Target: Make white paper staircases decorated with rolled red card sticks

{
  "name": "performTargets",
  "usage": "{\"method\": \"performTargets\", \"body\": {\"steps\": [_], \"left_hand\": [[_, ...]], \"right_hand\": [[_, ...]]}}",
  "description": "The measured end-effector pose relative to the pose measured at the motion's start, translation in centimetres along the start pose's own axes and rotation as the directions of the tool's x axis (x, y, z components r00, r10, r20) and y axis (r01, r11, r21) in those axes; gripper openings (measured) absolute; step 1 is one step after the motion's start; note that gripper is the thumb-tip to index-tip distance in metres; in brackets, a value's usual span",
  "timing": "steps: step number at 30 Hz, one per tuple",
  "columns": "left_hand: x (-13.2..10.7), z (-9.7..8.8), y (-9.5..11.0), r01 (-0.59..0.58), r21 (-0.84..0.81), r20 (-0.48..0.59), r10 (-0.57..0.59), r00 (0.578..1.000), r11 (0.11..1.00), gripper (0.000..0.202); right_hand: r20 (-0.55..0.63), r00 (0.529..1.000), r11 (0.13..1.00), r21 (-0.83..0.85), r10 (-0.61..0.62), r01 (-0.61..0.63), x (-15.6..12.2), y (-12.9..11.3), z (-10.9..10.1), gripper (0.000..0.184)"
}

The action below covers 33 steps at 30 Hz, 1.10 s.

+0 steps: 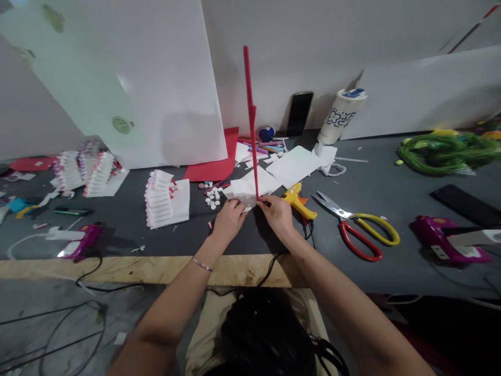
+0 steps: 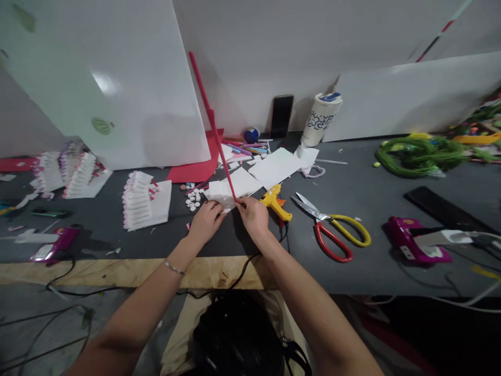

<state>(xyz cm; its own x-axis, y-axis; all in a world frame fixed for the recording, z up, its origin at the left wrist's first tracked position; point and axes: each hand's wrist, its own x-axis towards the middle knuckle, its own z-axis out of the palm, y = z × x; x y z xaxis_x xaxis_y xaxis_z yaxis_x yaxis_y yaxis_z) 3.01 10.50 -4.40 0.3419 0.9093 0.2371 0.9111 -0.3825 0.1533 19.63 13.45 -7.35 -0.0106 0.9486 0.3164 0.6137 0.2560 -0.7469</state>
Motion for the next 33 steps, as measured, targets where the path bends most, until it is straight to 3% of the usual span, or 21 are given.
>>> {"method": "performTargets", "body": {"steps": [26,33], "left_hand": [[-0.21,0.16,0.33,0.029,-0.018,-0.003,-0.029,1.000,0.999,0.014],[-0.30,0.55,-0.03,0.001,-0.030,-0.067,-0.003,0.998,1.000,0.010]], "right_hand": [[0.018,0.999,0.999,-0.038,-0.029,0.029,-0.23,0.04,0.06,0.015],[0.029,1.000,0.997,-0.071,-0.002,0.004,-0.21,-0.22,0.05,0.014]]}}
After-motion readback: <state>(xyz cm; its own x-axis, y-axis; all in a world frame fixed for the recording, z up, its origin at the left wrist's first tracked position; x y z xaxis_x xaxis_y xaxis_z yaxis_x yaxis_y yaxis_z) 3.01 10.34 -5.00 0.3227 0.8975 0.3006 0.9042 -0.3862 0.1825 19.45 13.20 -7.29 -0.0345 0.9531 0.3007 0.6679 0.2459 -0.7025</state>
